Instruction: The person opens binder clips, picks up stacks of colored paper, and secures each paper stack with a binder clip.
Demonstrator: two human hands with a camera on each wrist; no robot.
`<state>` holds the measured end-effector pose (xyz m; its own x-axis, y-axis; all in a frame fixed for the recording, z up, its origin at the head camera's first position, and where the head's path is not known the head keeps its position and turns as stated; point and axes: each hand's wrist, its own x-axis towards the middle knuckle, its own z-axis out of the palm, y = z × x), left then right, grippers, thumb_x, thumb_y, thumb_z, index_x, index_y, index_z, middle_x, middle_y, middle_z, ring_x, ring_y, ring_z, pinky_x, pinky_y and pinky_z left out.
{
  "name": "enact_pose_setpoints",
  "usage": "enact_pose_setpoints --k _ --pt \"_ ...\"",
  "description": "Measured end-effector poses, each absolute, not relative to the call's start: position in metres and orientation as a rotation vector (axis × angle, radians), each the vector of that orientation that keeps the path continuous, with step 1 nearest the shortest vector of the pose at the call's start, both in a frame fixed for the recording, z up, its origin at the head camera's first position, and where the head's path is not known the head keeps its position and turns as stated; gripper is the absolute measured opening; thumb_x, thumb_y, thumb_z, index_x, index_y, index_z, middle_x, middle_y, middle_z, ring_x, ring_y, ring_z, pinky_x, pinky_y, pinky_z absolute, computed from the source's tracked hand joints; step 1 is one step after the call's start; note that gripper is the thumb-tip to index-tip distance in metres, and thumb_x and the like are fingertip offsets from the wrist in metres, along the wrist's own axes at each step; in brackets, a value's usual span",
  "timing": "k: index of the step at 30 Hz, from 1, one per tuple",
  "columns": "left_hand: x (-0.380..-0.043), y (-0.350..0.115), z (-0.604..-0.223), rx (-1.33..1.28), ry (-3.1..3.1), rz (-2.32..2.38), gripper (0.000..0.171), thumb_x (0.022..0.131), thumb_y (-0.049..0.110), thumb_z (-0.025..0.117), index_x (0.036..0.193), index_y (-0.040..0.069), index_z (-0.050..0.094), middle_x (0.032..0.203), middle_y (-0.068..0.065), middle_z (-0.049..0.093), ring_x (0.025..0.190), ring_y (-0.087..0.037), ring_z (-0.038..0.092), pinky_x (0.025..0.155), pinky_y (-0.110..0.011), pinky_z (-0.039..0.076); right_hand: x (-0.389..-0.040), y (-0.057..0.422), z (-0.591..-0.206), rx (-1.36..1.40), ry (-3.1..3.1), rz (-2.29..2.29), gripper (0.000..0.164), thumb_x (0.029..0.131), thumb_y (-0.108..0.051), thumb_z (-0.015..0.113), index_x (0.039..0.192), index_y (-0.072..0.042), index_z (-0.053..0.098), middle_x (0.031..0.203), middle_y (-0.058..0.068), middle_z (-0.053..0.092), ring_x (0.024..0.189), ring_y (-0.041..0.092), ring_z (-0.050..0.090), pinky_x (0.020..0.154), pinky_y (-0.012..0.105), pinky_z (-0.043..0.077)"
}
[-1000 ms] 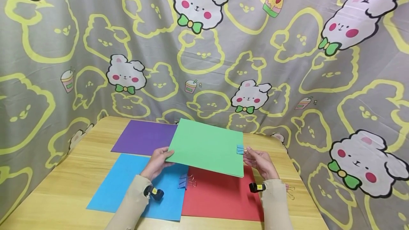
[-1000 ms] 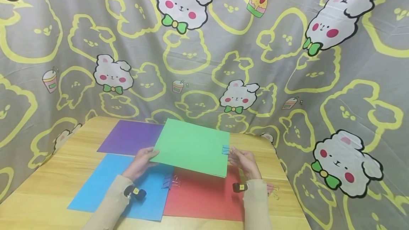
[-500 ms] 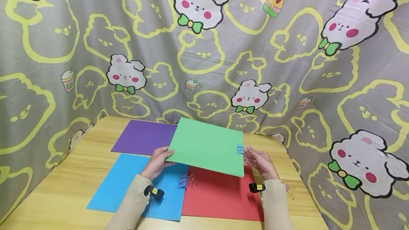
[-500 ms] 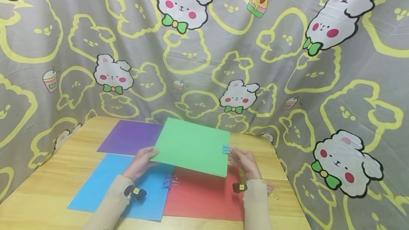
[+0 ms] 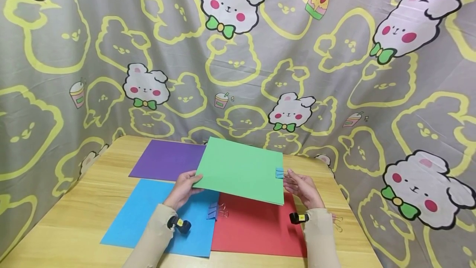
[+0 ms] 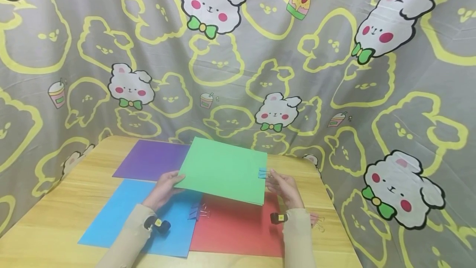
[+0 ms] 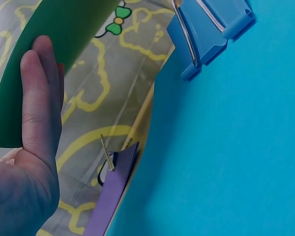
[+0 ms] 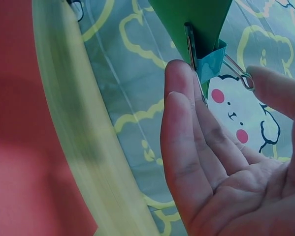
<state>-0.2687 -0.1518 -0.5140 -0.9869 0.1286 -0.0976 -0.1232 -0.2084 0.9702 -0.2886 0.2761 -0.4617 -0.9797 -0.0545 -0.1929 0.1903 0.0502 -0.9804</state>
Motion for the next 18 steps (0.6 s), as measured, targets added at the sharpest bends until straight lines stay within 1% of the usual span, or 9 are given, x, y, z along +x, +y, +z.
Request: enact_pose_setpoints --k 5,11,18 --pt "-0.2681 -0.1525 -0.5127 0.018 1.866 2.321 0.051 0.108 0.016 0.054 0.149 -0.013 0.042 0.100 0.004 0.075 0.085 -0.006 0.074 0.076 -0.025 0.062 -0.2888 0.2752 -0.4624 0.138 2.148 -2.038 0.057 0.105 -0.041 0.060 0.131 0.010 0.061 0.095 -0.003 0.077 0.087 0.009 0.074 0.088 0.029 0.063" --pt "-0.2688 -0.1521 -0.5135 -0.022 1.888 2.310 0.049 0.107 0.016 0.056 0.146 -0.012 0.046 0.098 0.005 0.075 0.085 -0.006 0.073 0.077 -0.027 0.062 -0.2904 0.2750 -0.4633 0.132 2.142 -2.034 0.062 0.105 -0.044 0.059 0.134 0.011 0.057 0.096 -0.002 0.075 0.088 0.011 0.073 0.089 0.032 0.063" --pt "-0.2690 -0.1503 -0.5134 -0.033 1.888 2.324 0.047 0.107 0.014 0.055 0.145 -0.012 0.048 0.099 0.003 0.075 0.086 -0.007 0.074 0.076 -0.027 0.062 -0.2893 0.2739 -0.4634 0.125 2.159 -2.015 0.065 0.106 -0.046 0.056 0.138 0.011 0.054 0.100 -0.002 0.075 0.090 0.011 0.072 0.088 0.032 0.063"
